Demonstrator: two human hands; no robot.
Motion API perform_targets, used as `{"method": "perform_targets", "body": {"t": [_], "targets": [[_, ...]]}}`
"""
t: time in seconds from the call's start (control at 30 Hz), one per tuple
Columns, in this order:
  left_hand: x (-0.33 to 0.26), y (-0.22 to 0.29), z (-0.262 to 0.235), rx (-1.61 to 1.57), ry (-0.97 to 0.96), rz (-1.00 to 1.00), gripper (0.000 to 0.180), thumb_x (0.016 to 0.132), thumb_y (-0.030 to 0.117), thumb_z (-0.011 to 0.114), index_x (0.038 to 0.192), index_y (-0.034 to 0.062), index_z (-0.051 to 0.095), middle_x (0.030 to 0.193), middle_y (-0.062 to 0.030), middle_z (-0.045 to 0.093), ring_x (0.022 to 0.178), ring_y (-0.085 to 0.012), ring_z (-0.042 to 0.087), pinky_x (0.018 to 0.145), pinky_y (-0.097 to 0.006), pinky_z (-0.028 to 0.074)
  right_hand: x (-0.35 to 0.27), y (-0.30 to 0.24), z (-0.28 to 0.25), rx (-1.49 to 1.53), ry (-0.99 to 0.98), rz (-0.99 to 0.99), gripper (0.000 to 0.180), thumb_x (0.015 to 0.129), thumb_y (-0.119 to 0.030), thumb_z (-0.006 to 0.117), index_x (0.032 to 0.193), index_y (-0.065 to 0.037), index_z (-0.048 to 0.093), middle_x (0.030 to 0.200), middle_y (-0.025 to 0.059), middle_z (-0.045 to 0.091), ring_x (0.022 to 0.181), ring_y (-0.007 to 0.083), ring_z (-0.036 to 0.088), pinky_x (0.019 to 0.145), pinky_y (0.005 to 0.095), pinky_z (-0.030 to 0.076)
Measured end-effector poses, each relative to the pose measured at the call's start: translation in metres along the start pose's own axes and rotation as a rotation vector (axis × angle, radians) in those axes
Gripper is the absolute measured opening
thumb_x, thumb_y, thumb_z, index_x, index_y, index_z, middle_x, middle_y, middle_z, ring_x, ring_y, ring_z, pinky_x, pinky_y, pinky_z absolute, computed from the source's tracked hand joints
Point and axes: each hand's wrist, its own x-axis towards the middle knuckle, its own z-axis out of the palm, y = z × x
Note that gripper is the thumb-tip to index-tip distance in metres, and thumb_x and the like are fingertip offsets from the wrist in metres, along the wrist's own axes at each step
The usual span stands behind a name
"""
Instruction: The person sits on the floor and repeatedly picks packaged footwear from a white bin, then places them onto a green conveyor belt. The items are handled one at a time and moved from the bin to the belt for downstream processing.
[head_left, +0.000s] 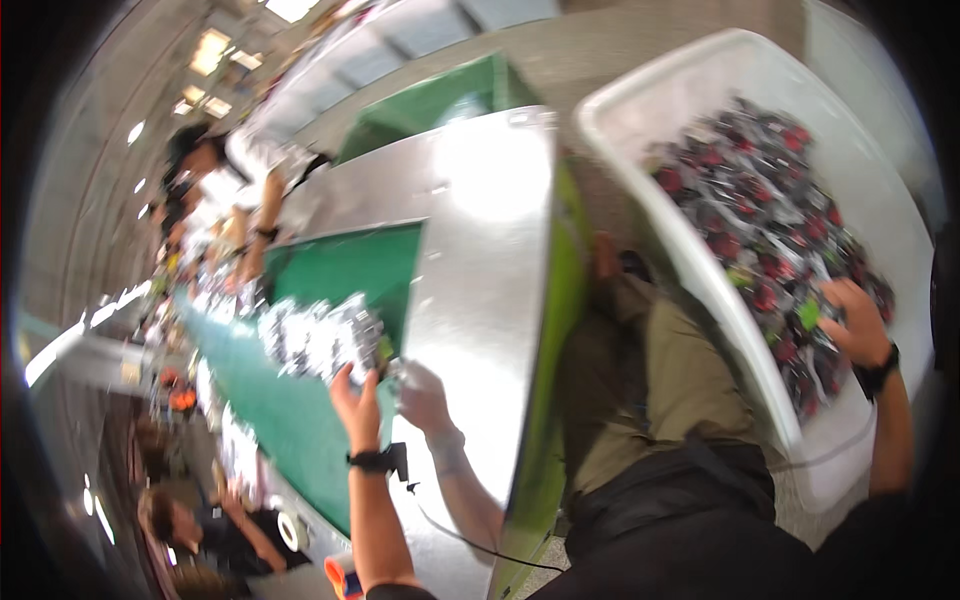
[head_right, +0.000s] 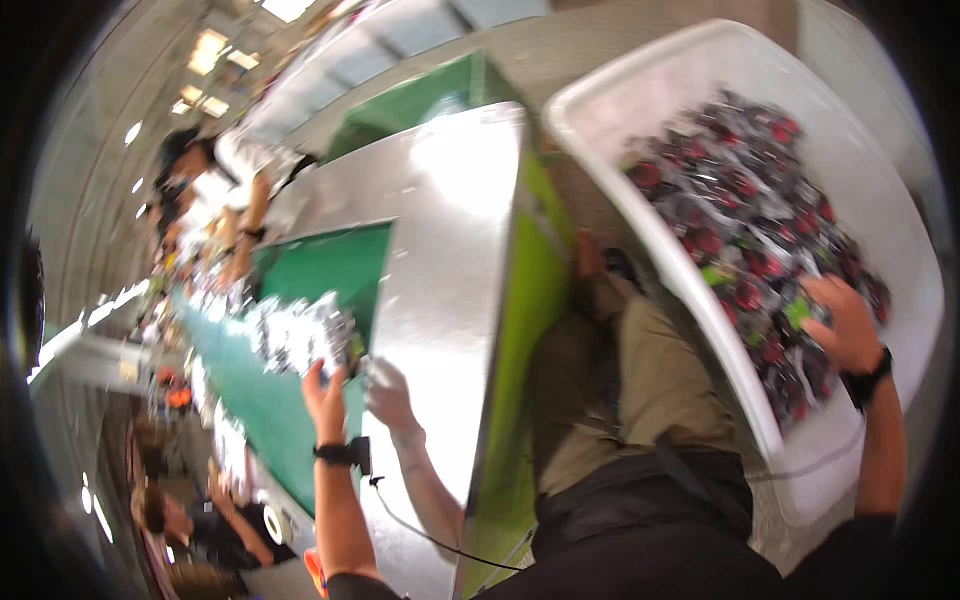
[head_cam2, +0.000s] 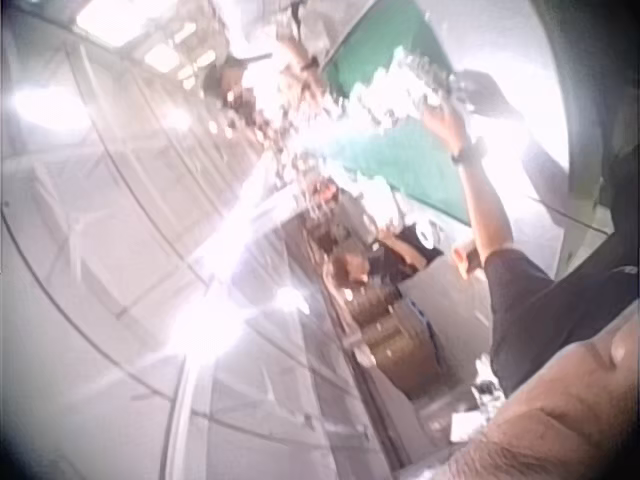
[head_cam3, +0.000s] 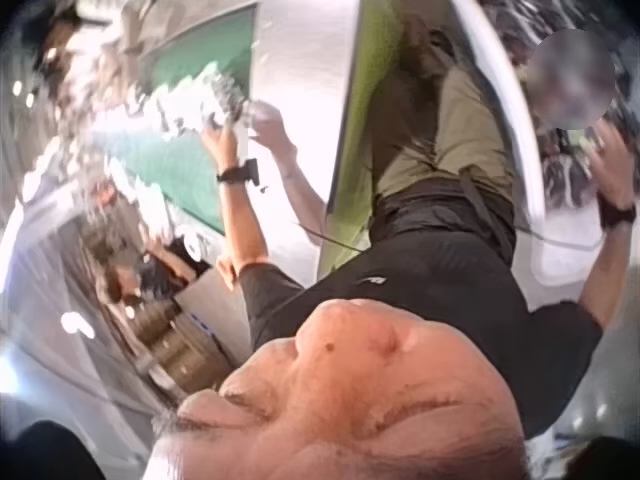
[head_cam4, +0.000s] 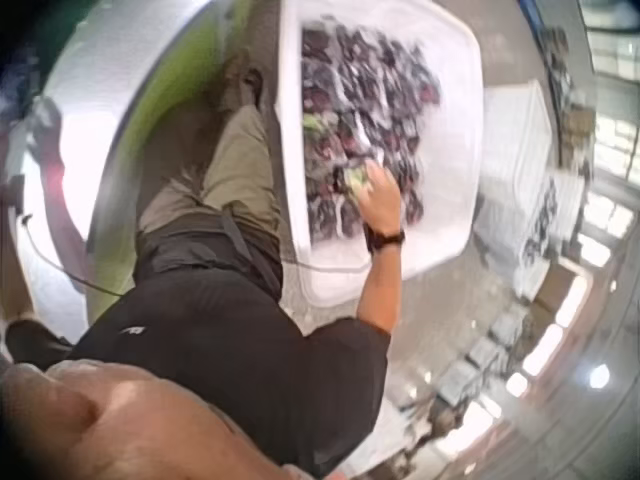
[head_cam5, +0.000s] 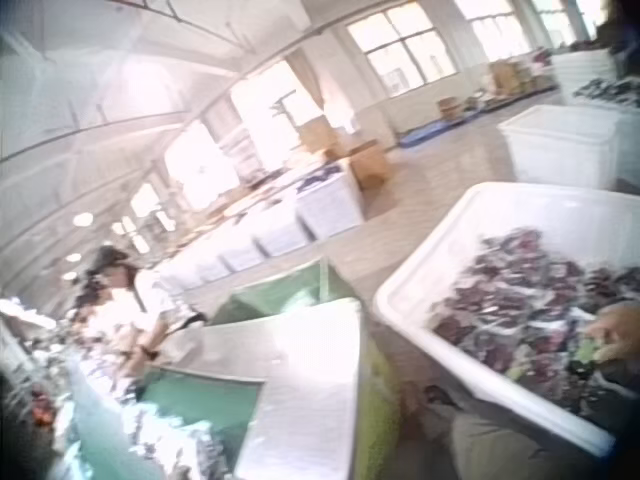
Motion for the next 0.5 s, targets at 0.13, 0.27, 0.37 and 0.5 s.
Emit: {"method": "perform_targets", "body": {"t": [0.13,0.27,0.37,0.5], "targets": [[0.032,-0.070,0.018,0.067,0.063,-0.199,0.061,0.093,0.034,0.075,0.139,-0.0027,0.061,0.140,-0.0251,0.061,0.137,-0.0388,0.052,0.117,-0.046,0.039,0.003,-0.008,0.017,0.111,0.085,-0.010,0.053,0.074,-0.009,0.072,0.124,0.004,0.062,0.093,0.0145,0.056,0.088,0.0315,0.056,0.084,0.0403,0.047],[0.066,-0.108,0.018,-0.280,0.041,-0.469,0.069,0.097,0.042,0.072,0.143,-0.0061,0.056,0.124,-0.0181,0.067,0.099,-0.0261,0.068,0.081,-0.037,0.054,0.007,-0.027,0.024,0.167,0.117,-0.037,0.051,0.075,-0.012,0.074,0.122,0.004,0.062,0.098,0.0176,0.062,0.094,0.0353,0.061,0.086,0.0425,0.049],[0.066,-0.108,0.010,-0.597,-0.164,-0.762,0.056,0.097,0.050,0.071,0.125,0.0009,0.066,0.084,-0.0038,0.065,0.057,-0.0106,0.055,0.044,-0.027,0.032,0.013,-0.048,0.019,0.154,0.064,-0.041,0.050,0.075,-0.014,0.075,0.120,0.004,0.062,0.101,0.0192,0.063,0.096,0.0368,0.063,0.087,0.0434,0.050],[0.044,-0.078,0.025,-0.549,-0.276,-0.676,0.049,0.095,0.057,0.071,0.095,0.0077,0.065,0.069,0.0027,0.053,0.050,-0.0081,0.039,0.045,-0.027,0.024,0.020,-0.075,0.016,0.140,0.016,-0.047,0.049,0.075,-0.013,0.074,0.120,0.005,0.063,0.100,0.0194,0.064,0.094,0.0371,0.063,0.086,0.0431,0.051]]}}
